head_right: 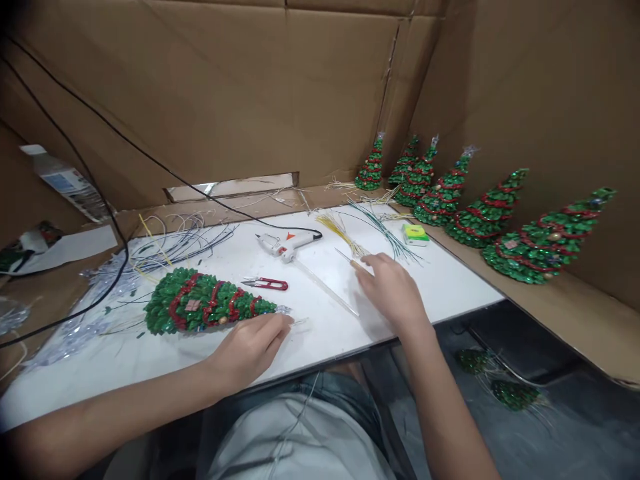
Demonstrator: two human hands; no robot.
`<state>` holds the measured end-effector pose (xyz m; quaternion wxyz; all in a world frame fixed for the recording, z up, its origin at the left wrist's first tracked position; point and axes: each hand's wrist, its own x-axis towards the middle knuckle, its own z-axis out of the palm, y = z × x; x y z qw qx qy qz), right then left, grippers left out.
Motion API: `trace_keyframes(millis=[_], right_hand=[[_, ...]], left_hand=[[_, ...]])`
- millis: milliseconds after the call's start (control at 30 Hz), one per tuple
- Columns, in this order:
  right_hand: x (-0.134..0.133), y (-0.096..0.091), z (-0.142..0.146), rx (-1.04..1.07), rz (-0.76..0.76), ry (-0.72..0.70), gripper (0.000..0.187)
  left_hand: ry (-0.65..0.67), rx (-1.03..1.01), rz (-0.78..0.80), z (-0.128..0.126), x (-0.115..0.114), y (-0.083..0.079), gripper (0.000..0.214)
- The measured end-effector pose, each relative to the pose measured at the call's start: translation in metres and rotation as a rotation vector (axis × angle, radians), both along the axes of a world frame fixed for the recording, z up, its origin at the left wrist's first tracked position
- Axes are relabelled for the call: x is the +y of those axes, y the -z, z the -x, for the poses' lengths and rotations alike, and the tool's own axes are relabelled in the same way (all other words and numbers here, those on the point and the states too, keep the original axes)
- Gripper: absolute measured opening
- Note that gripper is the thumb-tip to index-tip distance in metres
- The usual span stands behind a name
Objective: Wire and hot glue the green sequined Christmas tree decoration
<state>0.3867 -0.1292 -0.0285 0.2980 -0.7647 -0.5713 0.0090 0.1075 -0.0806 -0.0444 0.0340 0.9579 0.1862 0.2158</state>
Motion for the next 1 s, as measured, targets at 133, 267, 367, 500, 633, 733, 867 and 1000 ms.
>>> trace_keyframes(millis=[133, 267, 367, 500, 633, 733, 867, 1000], right_hand=[[0.007, 0.006, -0.016, -0.127, 0.058, 0.040, 0.025], [0.011, 0.012, -0.018, -0.101, 0.075, 0.003, 0.023], [0.004, 0.009, -0.018, -0.043, 0.047, 0.039, 0.019], [-0.009, -0.003, 0.001, 0.112, -0.026, 0.037, 0.022], [-0.012, -0.008, 0.046, 0.727, -0.138, -0.277, 0.015], [-0.010, -0.004, 0.075, 0.871, -0.114, -0.363, 0.015], [-0.010, 0.002, 0.091, 0.813, -0.116, -0.375, 0.003], [-0.015, 0.003, 0.096, 0.587, -0.168, -0.381, 0.009]], left_hand=[[-0.015, 0.010, -0.028, -0.003, 0.000, 0.001, 0.024], [-0.045, 0.033, -0.068, -0.006, 0.000, 0.000, 0.024], [-0.033, 0.030, -0.083, -0.006, 0.000, 0.000, 0.024], [0.019, 0.019, -0.093, -0.005, 0.001, 0.000, 0.023], [0.016, -0.007, -0.088, -0.005, 0.001, 0.000, 0.022], [0.024, -0.029, -0.094, -0.006, 0.001, 0.001, 0.022], [0.041, -0.005, -0.107, -0.006, 0.001, 0.001, 0.022], [0.045, 0.012, -0.124, -0.007, 0.001, -0.001, 0.024]])
